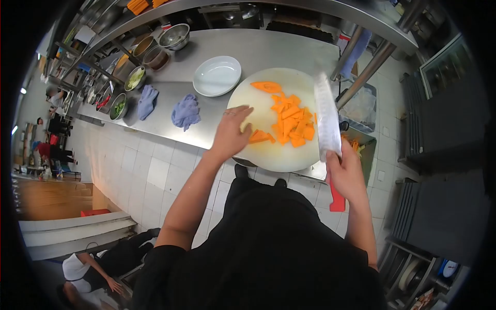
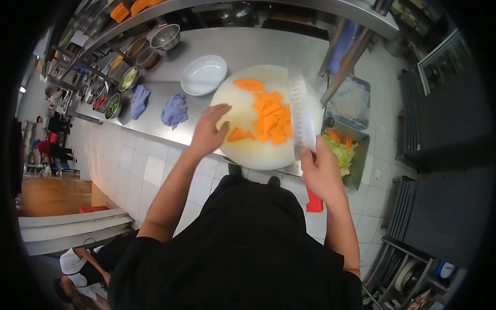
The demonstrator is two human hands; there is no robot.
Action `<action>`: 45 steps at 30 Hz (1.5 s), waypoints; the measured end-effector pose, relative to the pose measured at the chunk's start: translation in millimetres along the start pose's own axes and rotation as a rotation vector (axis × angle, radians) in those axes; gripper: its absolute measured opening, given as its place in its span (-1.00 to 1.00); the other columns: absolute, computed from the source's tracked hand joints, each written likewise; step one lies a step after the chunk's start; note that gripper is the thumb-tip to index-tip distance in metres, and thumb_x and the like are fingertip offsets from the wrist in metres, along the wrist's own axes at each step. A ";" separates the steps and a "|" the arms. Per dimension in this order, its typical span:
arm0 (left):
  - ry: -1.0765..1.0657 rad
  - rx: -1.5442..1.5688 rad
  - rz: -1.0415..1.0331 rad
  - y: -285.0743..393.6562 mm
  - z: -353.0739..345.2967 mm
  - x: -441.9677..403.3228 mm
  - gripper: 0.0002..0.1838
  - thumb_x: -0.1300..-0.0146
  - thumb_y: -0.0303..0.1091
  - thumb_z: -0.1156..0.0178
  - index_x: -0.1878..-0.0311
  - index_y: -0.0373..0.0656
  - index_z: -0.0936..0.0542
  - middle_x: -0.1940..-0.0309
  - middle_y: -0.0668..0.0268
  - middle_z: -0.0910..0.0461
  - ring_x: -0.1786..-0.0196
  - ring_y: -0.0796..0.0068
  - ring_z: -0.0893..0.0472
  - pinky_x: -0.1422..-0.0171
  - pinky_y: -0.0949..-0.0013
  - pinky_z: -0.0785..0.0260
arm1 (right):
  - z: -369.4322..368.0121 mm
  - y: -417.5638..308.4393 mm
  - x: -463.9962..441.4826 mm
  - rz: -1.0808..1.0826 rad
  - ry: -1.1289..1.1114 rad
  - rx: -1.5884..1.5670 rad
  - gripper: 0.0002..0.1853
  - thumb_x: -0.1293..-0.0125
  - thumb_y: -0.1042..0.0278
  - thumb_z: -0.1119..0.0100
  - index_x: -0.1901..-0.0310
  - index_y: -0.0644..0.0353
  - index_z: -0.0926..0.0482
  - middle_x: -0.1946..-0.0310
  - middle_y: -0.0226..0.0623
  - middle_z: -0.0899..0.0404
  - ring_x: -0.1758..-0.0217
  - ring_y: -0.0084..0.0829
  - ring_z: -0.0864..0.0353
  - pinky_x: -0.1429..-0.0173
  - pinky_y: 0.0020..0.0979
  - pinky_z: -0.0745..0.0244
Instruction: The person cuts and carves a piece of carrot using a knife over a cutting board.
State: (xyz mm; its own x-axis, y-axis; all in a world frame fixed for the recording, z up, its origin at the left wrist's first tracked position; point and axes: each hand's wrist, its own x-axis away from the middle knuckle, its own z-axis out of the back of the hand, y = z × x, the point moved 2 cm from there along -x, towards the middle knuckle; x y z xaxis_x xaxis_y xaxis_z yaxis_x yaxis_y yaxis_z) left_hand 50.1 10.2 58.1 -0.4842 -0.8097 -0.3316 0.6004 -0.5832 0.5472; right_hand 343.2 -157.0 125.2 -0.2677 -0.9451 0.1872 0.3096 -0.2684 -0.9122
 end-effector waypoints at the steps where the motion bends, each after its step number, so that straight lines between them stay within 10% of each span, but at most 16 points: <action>1: 0.003 -0.002 0.006 -5.8 4.1 2.9 -0.53 -0.46 -0.37 -0.25 -0.40 -0.25 -0.69 -0.41 -0.09 -0.63 -0.47 -0.09 -0.57 -0.57 0.00 -0.40 | 3.1 5.7 4.5 -0.054 -0.066 0.020 -0.78 -0.64 0.32 -0.14 -0.04 0.34 -0.50 0.46 -0.18 -0.66 0.57 -0.42 -0.66 0.42 -0.30 -0.54; 3: -0.054 0.248 0.369 -20.0 5.6 8.7 -0.59 -0.46 -0.44 -0.24 -0.32 -0.31 -0.72 -0.03 0.00 -0.81 -0.10 0.10 -0.77 -0.27 0.14 -0.58 | -1.0 22.2 11.6 -0.072 -0.131 0.079 -0.78 -0.62 0.32 -0.17 0.02 0.34 -0.47 0.50 -0.21 -0.64 0.56 -0.43 -0.66 0.42 -0.29 -0.54; 7: -0.164 0.284 0.389 1.8 -3.3 21.2 -0.61 -0.45 -0.32 -0.37 -0.27 -0.26 -0.76 0.07 0.05 -0.81 0.04 0.10 -0.77 -0.15 0.16 -0.61 | -19.9 38.5 26.0 -0.155 -0.277 0.108 -0.76 -0.62 0.31 -0.19 0.08 0.34 -0.44 0.51 -0.18 -0.66 0.56 -0.37 -0.69 0.41 -0.26 -0.57; 25: -0.114 -0.011 0.104 29.2 -19.9 59.1 -0.43 -0.28 -0.42 -0.52 -0.35 -0.11 -0.61 0.01 0.09 -0.72 -0.09 0.00 -0.68 -0.23 0.02 -0.56 | -29.5 60.7 38.0 -0.105 -0.474 0.352 -0.67 -0.60 0.17 -0.18 -0.04 0.34 -0.50 0.19 0.28 -0.72 0.05 0.36 -0.70 -0.09 0.21 -0.54; 45: -0.002 -0.044 0.096 36.2 -38.7 69.2 -0.58 -0.20 -0.48 -0.57 -0.12 -0.13 -0.67 0.05 0.12 -0.73 0.04 0.06 -0.69 -0.04 0.08 -0.59 | -47.3 35.8 79.6 0.321 -0.243 1.035 -0.71 -0.37 0.45 -0.21 -0.11 0.21 -0.57 0.42 -0.15 -0.59 0.54 -0.18 -0.74 0.56 -0.15 -0.60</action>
State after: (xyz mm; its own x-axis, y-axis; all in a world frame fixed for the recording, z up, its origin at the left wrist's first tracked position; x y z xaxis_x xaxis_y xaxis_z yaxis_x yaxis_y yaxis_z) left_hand 62.9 -69.5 25.1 -0.4241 -0.8620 -0.2775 0.6717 -0.5050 0.5420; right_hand 289.8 -233.1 90.2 0.1125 -0.9796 0.1663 0.9753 0.0768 -0.2072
